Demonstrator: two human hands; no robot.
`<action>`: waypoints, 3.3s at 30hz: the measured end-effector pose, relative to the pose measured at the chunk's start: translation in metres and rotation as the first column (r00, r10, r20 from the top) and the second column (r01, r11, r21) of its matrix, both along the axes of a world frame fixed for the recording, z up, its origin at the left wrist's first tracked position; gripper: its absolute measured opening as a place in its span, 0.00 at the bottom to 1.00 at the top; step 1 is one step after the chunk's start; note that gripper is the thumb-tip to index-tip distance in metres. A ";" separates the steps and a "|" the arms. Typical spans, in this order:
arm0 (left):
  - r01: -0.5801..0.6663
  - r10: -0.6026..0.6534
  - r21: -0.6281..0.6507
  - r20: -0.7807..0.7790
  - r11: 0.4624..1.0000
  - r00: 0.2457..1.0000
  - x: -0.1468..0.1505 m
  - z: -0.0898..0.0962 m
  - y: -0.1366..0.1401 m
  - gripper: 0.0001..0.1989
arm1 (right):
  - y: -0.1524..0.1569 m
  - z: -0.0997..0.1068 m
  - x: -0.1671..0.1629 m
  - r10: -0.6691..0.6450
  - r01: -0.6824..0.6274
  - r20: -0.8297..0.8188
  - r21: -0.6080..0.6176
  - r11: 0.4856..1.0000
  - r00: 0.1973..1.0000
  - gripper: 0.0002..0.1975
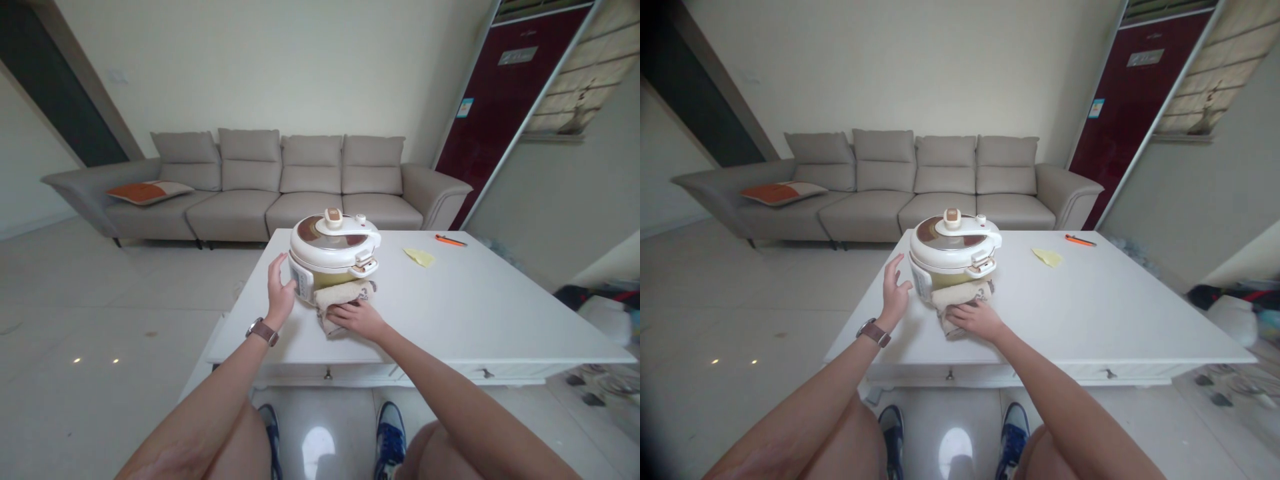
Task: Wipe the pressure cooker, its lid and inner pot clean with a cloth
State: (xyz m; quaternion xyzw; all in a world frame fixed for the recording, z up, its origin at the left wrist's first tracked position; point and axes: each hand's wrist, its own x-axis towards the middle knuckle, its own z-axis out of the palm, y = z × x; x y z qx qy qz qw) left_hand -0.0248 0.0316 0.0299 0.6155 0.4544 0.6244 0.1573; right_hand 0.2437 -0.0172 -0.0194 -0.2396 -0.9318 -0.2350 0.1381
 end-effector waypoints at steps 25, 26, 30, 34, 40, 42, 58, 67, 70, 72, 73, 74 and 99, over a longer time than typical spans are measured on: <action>0.079 -0.223 -0.398 -0.331 0.914 0.917 -0.002 0.004 -0.021 0.08 | -0.010 0.000 -0.040 -0.098 0.105 0.042 -0.227 0.968 0.994 0.16; 0.089 -0.247 -0.399 -0.364 0.912 0.898 0.000 0.002 -0.024 0.10 | -0.011 0.002 -0.041 -0.100 0.106 0.037 -0.252 0.962 0.994 0.17; 0.059 -0.239 -0.352 -0.496 0.934 0.835 0.006 0.001 -0.032 0.17 | -0.019 0.014 -0.045 -0.109 0.099 -0.007 -0.359 0.928 0.994 0.26; 0.031 -0.208 -0.283 -0.620 0.959 0.757 0.009 0.006 -0.034 0.05 | -0.031 0.043 -0.047 -0.059 0.001 -0.131 -0.402 0.916 0.990 0.17; 0.068 -0.169 -0.168 -0.713 0.983 0.681 0.015 0.017 -0.041 0.03 | -0.037 0.086 -0.023 -0.350 0.152 -0.701 -0.331 0.931 0.622 0.06; 0.080 -0.124 -0.095 -0.751 0.992 0.648 0.016 0.023 -0.044 0.06 | -0.032 0.089 -0.011 -0.431 0.180 -0.822 -0.392 0.902 0.372 0.03; -0.191 0.271 0.254 -0.333 0.948 0.903 0.051 0.149 -0.001 0.13 | 0.003 0.074 0.012 -0.634 0.001 -0.771 -0.635 0.772 -0.064 0.15; -0.027 0.046 0.038 -0.645 0.999 0.763 0.089 0.126 -0.006 0.32 | 0.008 0.070 0.018 -0.630 0.035 -0.772 -0.634 0.772 -0.078 0.14; -0.044 0.045 0.019 -0.707 0.999 0.705 0.090 0.121 -0.013 0.39 | 0.009 0.070 0.019 -0.633 0.006 -0.769 -0.636 0.772 -0.089 0.14; -0.026 0.030 0.017 -0.747 1.000 0.664 0.089 0.120 -0.016 0.42 | 0.010 0.070 0.018 -0.645 -0.012 -0.758 -0.647 0.762 -0.097 0.14; -0.016 0.029 0.024 -0.767 1.000 0.641 0.089 0.120 -0.017 0.42 | 0.010 0.070 0.018 -0.654 -0.021 -0.750 -0.655 0.755 -0.099 0.14; -0.012 0.035 0.036 -0.782 0.999 0.622 0.088 0.119 -0.017 0.42 | 0.010 0.070 0.018 -0.662 -0.028 -0.743 -0.663 0.748 -0.100 0.14; -0.071 0.088 0.053 -0.712 0.996 0.696 0.074 0.128 -0.018 0.09 | 0.012 0.060 0.025 -0.621 0.000 -0.784 -0.621 0.784 0.014 0.13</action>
